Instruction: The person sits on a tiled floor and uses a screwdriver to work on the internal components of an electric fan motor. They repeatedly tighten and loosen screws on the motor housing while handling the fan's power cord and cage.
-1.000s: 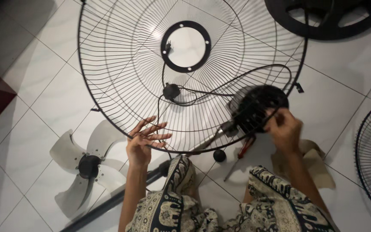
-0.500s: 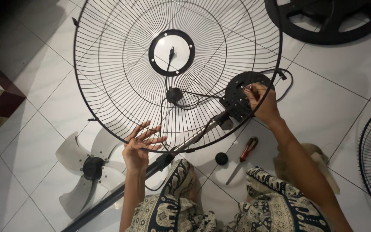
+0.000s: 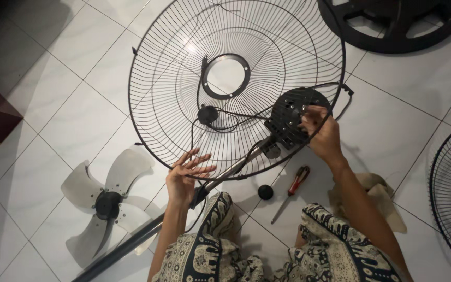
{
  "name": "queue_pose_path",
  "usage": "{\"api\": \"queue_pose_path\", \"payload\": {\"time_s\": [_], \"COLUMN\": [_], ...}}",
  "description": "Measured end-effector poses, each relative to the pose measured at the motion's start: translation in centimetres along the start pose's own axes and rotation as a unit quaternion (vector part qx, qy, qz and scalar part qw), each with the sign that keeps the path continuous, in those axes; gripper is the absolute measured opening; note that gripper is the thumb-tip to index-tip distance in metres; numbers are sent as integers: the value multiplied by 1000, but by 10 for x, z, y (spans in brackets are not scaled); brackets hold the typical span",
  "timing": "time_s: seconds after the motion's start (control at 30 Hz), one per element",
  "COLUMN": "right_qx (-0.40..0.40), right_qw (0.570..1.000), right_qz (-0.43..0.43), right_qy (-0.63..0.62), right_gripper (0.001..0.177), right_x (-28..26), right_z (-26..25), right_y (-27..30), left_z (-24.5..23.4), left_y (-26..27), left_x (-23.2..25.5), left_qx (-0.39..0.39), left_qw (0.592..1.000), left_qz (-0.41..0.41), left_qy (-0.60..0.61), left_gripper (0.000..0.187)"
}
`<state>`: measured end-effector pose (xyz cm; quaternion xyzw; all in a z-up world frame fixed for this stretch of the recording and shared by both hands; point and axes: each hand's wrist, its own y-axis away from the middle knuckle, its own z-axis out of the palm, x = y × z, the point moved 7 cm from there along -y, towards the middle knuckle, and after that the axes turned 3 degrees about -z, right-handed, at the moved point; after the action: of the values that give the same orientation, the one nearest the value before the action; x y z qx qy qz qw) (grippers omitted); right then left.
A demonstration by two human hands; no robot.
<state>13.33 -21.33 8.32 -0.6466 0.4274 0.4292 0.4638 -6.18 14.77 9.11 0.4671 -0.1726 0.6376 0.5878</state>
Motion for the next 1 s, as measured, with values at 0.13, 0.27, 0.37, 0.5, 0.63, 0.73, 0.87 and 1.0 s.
{"api": "queue_pose_path", "payload": {"time_s": [0.13,0.27,0.37,0.5,0.63,0.73,0.87,1.0], "right_qx": [-3,5,-3,29,55,31,-48,-5], "right_qw": [962,943,931,919,903,915,901,912], "right_qz": [-7,31,42,67,109,124,61,58], "right_qy": [-272,-333,-363,-387,-411,-382,-427,-405], "right_gripper": [46,65,73,96,120,122,95,69], "right_x": [-8,-17,-23,-24,-20,-20,-38,-41], "right_z": [-15,-39,-48,-77,-111,-127,-123,-120], "right_y": [2,16,32,64,100,109,110,112], "left_z": [3,8,14,32,46,50,59,64], "left_y": [4,7,4,2,3,4,4,4], "left_x": [-8,-12,-17,-27,-46,-53,-51,-49], "left_qx": [-20,-29,-44,-113,-136,-143,-169,-168], "left_qw": [999,999,998,992,986,984,981,982], "left_qz": [-16,-21,-35,-35,-62,-82,-63,-59], "left_qy": [20,15,2,-36,-75,-69,-73,-63], "left_gripper": [85,85,83,82,80,81,88,87]}}
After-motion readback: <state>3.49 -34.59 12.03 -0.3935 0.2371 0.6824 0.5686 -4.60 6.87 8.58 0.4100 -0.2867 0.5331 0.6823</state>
